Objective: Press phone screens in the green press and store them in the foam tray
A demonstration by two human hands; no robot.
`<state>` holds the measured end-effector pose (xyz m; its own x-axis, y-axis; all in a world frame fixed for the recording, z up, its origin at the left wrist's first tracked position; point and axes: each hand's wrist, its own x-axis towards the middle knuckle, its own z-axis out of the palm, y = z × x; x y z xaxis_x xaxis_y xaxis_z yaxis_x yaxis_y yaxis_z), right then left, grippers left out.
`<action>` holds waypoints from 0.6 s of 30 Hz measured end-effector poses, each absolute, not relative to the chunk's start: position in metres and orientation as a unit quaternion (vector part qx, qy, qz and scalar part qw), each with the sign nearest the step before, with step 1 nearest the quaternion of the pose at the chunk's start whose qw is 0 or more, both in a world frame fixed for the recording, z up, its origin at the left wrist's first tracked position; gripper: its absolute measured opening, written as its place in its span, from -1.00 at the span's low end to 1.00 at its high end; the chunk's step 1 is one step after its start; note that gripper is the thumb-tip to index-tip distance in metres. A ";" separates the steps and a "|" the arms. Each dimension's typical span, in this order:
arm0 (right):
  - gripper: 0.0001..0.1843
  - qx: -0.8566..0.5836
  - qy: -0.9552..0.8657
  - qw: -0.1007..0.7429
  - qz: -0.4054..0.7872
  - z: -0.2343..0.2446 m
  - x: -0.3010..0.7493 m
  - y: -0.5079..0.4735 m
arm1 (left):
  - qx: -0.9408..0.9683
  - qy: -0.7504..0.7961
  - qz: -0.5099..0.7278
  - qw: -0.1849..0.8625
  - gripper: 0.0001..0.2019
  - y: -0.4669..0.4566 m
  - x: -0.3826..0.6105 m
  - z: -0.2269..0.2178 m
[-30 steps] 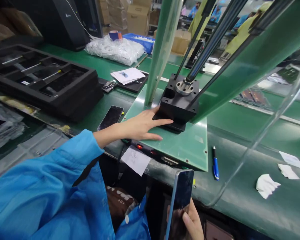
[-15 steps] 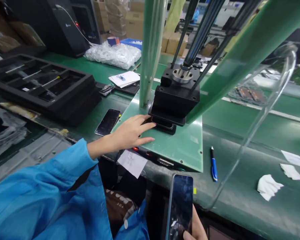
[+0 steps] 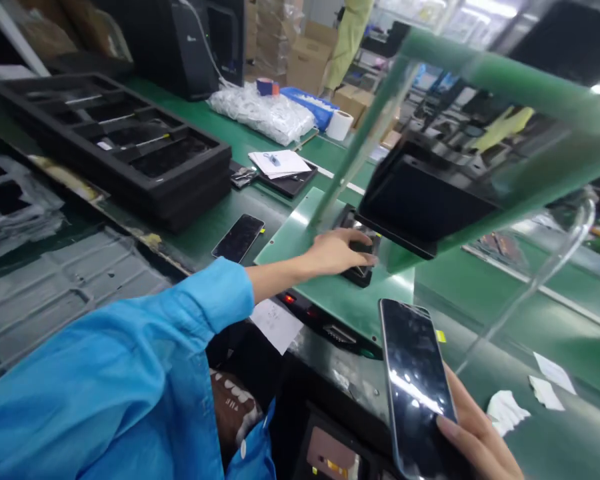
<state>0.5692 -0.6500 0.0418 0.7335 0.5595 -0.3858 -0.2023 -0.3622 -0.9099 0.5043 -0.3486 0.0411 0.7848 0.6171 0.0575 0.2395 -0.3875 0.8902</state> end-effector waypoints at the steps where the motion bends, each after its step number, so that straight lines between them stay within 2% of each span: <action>1: -0.20 -0.750 -0.137 0.544 0.350 0.051 0.575 -0.640 | 0.803 0.267 0.197 0.494 -0.75 -0.346 0.507 0.044; 3: -0.34 -0.757 -0.169 0.537 0.332 0.063 0.586 -0.620 | 0.784 0.266 0.213 0.518 -0.83 -0.338 0.499 0.047; 6: -0.51 -0.748 -0.193 0.547 0.321 0.069 0.597 -0.586 | 0.765 0.241 0.232 0.551 -0.69 -0.332 0.451 0.040; 8: -0.51 -0.718 -0.225 0.552 0.359 0.069 0.599 -0.556 | 0.757 0.207 0.234 0.574 -0.61 -0.333 0.403 0.028; 10: -0.50 -0.689 -0.266 0.556 0.382 0.069 0.602 -0.522 | 0.686 0.130 0.253 0.670 -0.56 -0.337 0.353 0.016; 13: -0.59 -0.674 -0.309 0.544 0.393 0.070 0.608 -0.476 | 0.648 0.086 0.238 0.718 -0.60 -0.344 0.289 0.003; 15: -0.61 -0.684 -0.340 0.527 0.373 0.069 0.615 -0.455 | 0.686 0.103 0.266 0.669 -0.61 -0.348 0.257 0.000; 18: -0.63 -0.724 -0.370 0.487 0.318 0.063 0.630 -0.439 | 0.782 0.151 0.319 0.514 -0.56 -0.350 0.228 0.004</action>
<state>0.6300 -0.4394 0.0633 0.5228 0.8466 -0.1000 0.2261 -0.2508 -0.9412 0.2283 -0.3495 0.0041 0.7510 0.5644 0.3427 -0.0908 -0.4259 0.9002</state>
